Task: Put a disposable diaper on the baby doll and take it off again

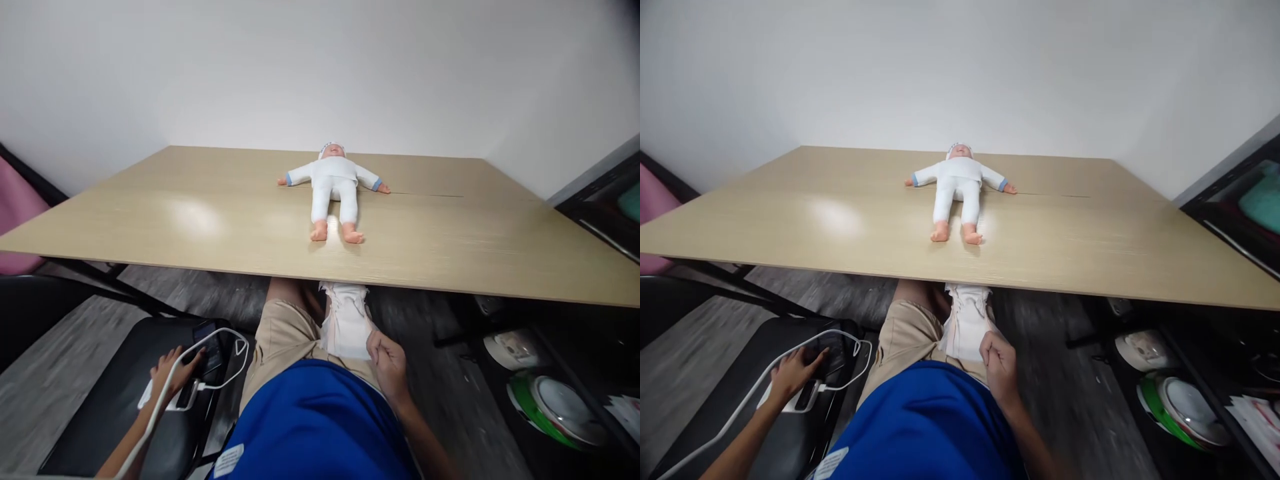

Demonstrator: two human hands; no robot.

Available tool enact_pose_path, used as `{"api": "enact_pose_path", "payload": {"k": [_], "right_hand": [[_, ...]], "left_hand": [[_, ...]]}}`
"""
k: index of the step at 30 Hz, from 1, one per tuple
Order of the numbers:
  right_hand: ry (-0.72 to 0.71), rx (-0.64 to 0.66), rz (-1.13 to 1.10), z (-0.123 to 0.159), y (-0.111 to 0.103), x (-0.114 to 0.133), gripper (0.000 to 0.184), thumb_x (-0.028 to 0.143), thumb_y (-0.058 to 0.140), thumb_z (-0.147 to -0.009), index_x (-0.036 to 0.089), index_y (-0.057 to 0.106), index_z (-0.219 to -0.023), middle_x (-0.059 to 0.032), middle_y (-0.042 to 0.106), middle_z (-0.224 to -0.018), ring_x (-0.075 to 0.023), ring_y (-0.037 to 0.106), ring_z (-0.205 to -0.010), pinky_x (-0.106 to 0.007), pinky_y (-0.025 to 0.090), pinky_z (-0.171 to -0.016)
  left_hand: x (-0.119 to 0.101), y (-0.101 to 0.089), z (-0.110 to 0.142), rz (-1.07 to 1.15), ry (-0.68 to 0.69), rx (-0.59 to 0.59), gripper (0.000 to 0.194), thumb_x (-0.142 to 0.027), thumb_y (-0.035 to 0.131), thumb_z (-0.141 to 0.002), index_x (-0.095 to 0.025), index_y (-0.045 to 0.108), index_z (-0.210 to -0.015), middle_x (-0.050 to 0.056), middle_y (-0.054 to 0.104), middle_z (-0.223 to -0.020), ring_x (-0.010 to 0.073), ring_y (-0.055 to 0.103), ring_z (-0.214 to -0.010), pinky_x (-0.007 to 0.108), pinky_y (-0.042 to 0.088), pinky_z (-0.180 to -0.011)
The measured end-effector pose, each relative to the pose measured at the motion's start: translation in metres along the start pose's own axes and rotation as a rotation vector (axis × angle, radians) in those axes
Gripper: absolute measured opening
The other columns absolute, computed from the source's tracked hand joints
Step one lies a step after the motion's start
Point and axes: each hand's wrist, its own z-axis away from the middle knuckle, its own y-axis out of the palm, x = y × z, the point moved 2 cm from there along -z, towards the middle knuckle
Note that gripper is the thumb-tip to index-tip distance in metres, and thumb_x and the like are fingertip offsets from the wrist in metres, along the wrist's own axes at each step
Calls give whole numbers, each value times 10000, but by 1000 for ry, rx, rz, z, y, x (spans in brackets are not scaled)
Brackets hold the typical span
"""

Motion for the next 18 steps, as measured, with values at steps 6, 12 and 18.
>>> {"api": "enact_pose_path", "payload": {"k": [6,12,18], "right_hand": [[15,23,62,-10,-11,8,345,157,454,-941,245,420,-609,26,420,-639,-159,413,-619,-330,287,-631],[169,-72,274,-16,-58,-16,148,245,548,-911,253,623,-784,-5,617,-775,-203,570,-750,-343,406,-736],[324,-202,369,-36,-71,-75,432,648,663,-872,258,678,-1058,-136,760,-1130,-333,695,-1071,-510,520,-1009]], "left_hand": [[-10,-1,-26,88,-157,14,633,-654,303,-1004,-155,691,-966,260,772,-1093,477,678,-1092,625,516,-926],[-37,-6,67,237,189,-45,538,-568,247,-1069,-220,615,-888,161,718,-981,323,656,-996,456,527,-943],[-182,-50,153,642,1209,235,441,-463,353,-1153,-226,627,-900,72,653,-862,240,567,-861,401,458,-897]]}}
